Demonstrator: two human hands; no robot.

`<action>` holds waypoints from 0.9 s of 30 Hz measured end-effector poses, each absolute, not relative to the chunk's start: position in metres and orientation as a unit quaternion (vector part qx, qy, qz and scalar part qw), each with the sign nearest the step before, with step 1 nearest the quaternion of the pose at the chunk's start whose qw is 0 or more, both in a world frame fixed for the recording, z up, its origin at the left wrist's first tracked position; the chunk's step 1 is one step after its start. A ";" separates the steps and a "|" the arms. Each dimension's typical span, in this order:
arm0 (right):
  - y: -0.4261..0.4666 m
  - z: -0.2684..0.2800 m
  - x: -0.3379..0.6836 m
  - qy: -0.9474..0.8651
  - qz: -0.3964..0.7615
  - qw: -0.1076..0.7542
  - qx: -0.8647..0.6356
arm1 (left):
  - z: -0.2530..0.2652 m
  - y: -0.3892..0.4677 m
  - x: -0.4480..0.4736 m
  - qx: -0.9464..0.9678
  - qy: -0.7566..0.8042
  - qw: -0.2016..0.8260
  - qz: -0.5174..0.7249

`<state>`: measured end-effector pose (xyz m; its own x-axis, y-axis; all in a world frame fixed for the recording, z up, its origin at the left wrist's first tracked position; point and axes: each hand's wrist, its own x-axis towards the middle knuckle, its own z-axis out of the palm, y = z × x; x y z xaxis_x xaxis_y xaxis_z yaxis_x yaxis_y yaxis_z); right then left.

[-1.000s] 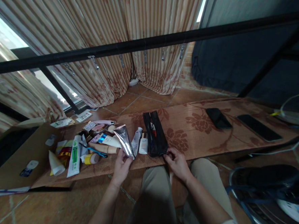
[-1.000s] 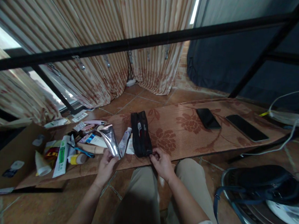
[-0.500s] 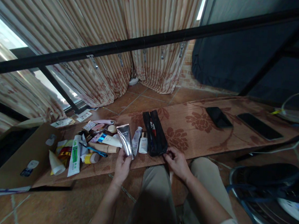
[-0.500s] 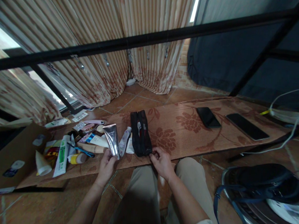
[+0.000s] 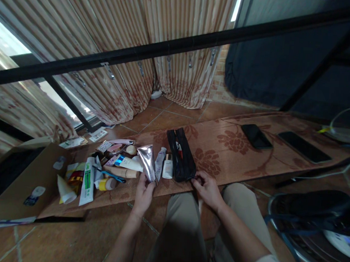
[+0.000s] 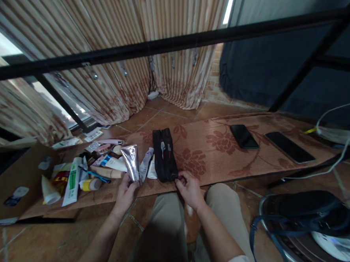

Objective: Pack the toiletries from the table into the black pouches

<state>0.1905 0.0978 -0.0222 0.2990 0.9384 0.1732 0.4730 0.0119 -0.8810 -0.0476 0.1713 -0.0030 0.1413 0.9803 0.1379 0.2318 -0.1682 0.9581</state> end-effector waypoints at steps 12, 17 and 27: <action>0.097 -0.021 0.191 -0.539 0.247 0.463 -0.659 | -0.003 0.172 -0.046 0.621 0.482 0.436 0.438; 0.097 -0.022 0.190 -0.532 0.252 0.465 -0.661 | -0.006 0.172 -0.047 0.621 0.479 0.442 0.435; 0.097 -0.021 0.190 -0.532 0.254 0.465 -0.661 | -0.008 0.173 -0.048 0.637 0.461 0.436 0.438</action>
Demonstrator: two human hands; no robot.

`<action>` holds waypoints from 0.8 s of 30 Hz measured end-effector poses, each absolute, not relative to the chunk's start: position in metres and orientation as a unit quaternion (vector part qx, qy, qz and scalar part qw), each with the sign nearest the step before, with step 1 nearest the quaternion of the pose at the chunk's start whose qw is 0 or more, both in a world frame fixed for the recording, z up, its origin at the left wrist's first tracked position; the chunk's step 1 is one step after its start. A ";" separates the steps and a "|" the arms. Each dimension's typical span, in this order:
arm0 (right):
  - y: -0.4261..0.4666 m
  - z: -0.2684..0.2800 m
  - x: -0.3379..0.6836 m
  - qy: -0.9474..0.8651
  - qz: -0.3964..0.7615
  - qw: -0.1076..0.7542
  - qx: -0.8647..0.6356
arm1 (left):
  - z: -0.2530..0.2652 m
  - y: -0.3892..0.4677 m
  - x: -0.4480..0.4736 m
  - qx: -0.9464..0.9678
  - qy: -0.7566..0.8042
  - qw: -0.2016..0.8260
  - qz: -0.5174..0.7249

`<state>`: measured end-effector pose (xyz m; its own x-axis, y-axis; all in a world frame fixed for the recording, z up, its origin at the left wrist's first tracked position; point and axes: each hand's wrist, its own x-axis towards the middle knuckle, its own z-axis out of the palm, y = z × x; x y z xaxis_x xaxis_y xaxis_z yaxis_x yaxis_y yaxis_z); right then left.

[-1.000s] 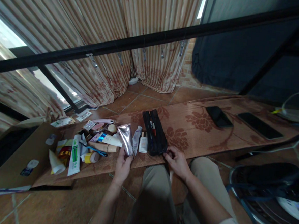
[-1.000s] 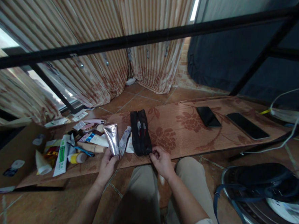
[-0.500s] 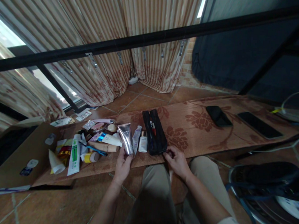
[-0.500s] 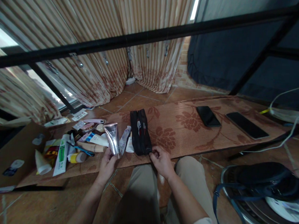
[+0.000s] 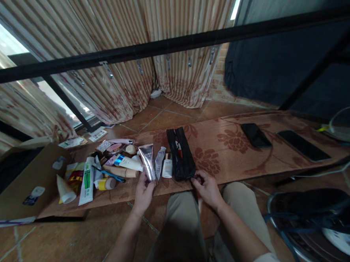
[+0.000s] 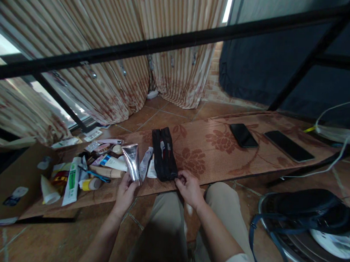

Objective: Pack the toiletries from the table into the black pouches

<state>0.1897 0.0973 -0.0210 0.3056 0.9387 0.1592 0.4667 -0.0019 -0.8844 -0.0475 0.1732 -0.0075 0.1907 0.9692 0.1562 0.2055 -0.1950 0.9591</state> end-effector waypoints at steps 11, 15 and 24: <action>0.098 -0.023 0.190 -0.536 0.253 0.468 -0.656 | -0.007 0.173 -0.047 0.637 0.462 0.433 0.439; 0.097 -0.022 0.191 -0.532 0.256 0.466 -0.659 | -0.006 0.173 -0.047 0.635 0.463 0.435 0.439; 0.098 -0.023 0.191 -0.538 0.244 0.462 -0.661 | -0.006 0.173 -0.047 0.640 0.466 0.433 0.430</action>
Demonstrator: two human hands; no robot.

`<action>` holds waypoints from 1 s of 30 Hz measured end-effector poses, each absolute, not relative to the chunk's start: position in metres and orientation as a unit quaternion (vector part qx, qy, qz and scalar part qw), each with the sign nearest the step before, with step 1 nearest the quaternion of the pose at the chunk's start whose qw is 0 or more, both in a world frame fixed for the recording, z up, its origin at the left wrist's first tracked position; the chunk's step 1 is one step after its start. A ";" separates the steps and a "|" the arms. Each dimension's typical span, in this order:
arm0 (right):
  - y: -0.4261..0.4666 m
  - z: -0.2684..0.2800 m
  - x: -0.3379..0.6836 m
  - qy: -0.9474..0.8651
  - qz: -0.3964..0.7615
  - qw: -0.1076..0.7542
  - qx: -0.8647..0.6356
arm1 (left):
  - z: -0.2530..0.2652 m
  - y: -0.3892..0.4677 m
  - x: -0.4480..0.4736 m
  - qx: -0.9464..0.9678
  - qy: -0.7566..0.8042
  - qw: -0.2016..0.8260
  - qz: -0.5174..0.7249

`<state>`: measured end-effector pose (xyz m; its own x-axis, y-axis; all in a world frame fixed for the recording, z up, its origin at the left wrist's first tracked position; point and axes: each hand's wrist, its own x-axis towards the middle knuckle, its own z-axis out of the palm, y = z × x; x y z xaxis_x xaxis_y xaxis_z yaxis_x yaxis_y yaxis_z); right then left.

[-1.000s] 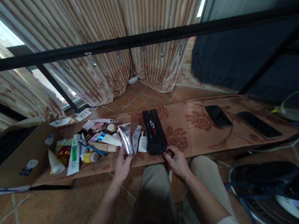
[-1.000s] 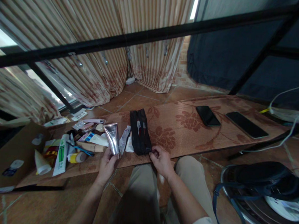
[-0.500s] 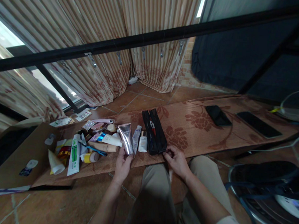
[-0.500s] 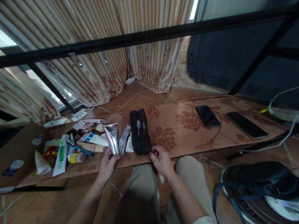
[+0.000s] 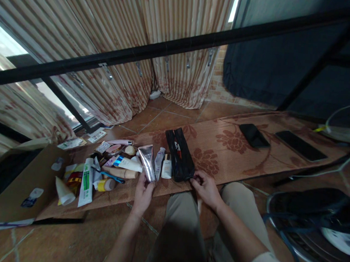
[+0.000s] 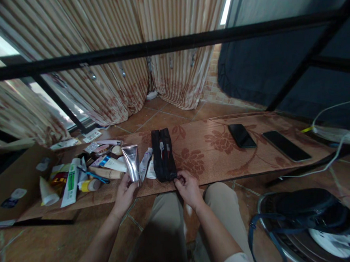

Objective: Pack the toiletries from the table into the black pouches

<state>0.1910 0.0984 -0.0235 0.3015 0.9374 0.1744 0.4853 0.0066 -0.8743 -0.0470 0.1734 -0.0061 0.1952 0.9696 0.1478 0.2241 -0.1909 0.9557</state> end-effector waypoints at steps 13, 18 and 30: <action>0.098 -0.023 0.191 -0.537 0.249 0.469 -0.656 | -0.007 0.173 -0.047 0.638 0.472 0.428 0.433; 0.098 -0.024 0.190 -0.530 0.254 0.470 -0.658 | -0.009 0.174 -0.047 0.635 0.473 0.431 0.433; 0.098 -0.021 0.191 -0.535 0.252 0.461 -0.661 | -0.008 0.173 -0.047 0.645 0.471 0.422 0.430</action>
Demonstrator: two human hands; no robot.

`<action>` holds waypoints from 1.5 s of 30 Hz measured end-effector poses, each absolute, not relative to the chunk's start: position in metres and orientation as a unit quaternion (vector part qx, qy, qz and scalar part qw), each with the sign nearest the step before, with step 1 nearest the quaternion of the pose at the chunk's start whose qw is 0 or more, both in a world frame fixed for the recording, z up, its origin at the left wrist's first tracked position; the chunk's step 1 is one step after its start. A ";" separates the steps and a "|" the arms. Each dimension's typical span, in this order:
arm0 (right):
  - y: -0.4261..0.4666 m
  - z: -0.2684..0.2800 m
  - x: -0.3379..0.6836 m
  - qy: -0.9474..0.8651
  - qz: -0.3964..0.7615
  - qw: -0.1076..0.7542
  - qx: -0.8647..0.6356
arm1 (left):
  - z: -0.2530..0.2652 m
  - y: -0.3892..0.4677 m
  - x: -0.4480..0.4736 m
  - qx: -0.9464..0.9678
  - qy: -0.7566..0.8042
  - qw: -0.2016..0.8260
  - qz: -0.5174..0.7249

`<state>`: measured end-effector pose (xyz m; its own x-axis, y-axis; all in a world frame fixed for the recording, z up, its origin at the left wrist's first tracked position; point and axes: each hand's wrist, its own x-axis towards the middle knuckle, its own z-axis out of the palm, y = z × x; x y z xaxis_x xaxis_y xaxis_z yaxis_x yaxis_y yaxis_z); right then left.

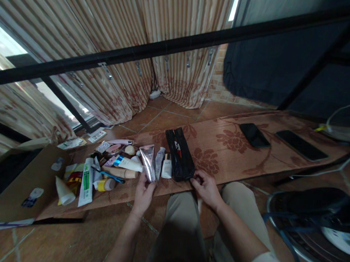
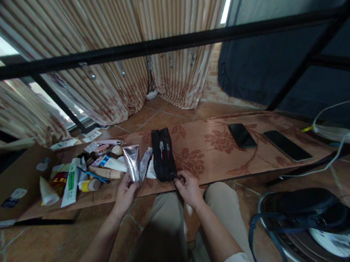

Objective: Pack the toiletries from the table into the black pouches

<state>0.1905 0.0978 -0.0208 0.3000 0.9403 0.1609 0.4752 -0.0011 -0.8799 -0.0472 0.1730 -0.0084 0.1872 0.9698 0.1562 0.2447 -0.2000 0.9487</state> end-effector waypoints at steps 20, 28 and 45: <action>0.098 -0.022 0.191 -0.541 0.240 0.466 -0.657 | -0.015 0.174 -0.049 0.640 0.468 0.440 0.421; 0.098 -0.022 0.191 -0.540 0.242 0.463 -0.660 | -0.014 0.174 -0.049 0.641 0.470 0.441 0.417; 0.097 -0.021 0.190 -0.537 0.250 0.467 -0.656 | -0.012 0.173 -0.048 0.638 0.477 0.440 0.415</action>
